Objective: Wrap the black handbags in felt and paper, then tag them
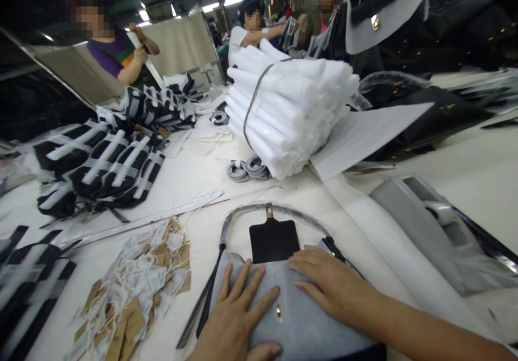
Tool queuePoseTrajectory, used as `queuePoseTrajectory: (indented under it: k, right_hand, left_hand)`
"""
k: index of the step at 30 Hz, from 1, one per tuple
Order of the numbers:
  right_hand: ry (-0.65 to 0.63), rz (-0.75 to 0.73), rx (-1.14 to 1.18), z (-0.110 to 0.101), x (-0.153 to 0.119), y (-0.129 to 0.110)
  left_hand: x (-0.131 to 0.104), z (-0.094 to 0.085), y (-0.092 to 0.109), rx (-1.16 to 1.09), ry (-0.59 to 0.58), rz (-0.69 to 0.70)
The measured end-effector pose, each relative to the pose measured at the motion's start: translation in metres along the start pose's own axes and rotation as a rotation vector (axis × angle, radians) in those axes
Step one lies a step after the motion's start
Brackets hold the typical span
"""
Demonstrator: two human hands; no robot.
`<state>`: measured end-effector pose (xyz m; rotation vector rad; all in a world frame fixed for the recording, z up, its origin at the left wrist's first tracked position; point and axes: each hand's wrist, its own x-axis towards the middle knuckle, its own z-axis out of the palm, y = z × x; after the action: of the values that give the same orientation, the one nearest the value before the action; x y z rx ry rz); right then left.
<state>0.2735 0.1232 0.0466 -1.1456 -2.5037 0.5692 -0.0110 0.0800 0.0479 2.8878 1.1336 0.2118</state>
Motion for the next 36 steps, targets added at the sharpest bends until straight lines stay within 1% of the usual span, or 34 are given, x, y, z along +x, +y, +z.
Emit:
queuePoseTrajectory:
  k: [1,3,6,7,9,11,12,14,16,17,19,21,22,24,27,29,31,33,36]
  right_hand:
    - [0.010,0.018,0.044,-0.005,0.008,0.001]
    - [0.078,0.084,0.126,-0.015,0.029,0.005]
    - [0.202,0.217,0.221,-0.024,0.070,0.016]
    - [0.211,0.234,0.237,-0.025,0.084,0.020]
    - [0.186,0.226,0.262,-0.025,0.107,0.025]
    - [0.157,0.192,0.275,-0.027,0.121,0.023]
    - [0.155,0.181,0.279,-0.028,0.124,0.018]
    - [0.177,0.176,0.280,-0.033,0.117,0.004]
    - [0.210,0.147,0.264,-0.037,0.097,-0.014]
    - [0.224,0.099,0.239,-0.039,0.084,-0.024]
    - [0.238,-0.065,0.151,-0.037,0.056,-0.041]
    - [0.235,-0.236,0.042,-0.029,0.030,-0.052]
    - [0.234,-0.292,-0.002,-0.024,0.019,-0.055]
    - [0.243,-0.358,-0.062,-0.011,0.004,-0.056]
    - [0.249,-0.425,-0.085,0.008,-0.007,-0.050]
    - [0.223,-0.439,-0.066,0.015,-0.009,-0.046]
    - [0.191,-0.430,-0.026,0.018,-0.009,-0.044]
    - [0.170,-0.412,0.012,0.018,-0.010,-0.044]
    - [0.157,-0.390,0.031,0.018,-0.011,-0.046]
  left_hand:
    - [-0.001,-0.001,0.002,-0.025,-0.025,-0.020]
    - [-0.002,-0.003,0.005,-0.070,-0.057,-0.053]
    - [-0.004,-0.005,0.007,-0.109,-0.059,-0.079]
    - [-0.004,-0.005,0.008,-0.114,-0.053,-0.082]
    - [-0.005,-0.005,0.009,-0.118,-0.038,-0.083]
    - [-0.006,-0.003,0.009,-0.110,-0.019,-0.084]
    - [-0.007,-0.002,0.009,-0.103,-0.007,-0.084]
    - [-0.007,-0.001,0.010,-0.092,0.016,-0.085]
    - [-0.007,0.000,0.010,-0.093,0.028,-0.085]
    - [-0.007,0.000,0.010,-0.100,0.029,-0.087]
    - [-0.007,-0.001,0.010,-0.123,0.033,-0.093]
    - [-0.007,-0.002,0.011,-0.151,0.043,-0.102]
    - [-0.007,-0.002,0.012,-0.166,0.048,-0.105]
    - [-0.006,-0.002,0.013,-0.193,0.053,-0.112]
    - [-0.007,-0.001,0.015,-0.210,0.053,-0.140]
    - [-0.007,0.001,0.016,-0.208,0.064,-0.156]
    - [-0.008,0.002,0.018,-0.203,0.089,-0.162]
    - [-0.011,0.004,0.021,-0.186,0.142,-0.165]
    - [-0.017,0.006,0.032,-0.107,0.292,-0.182]
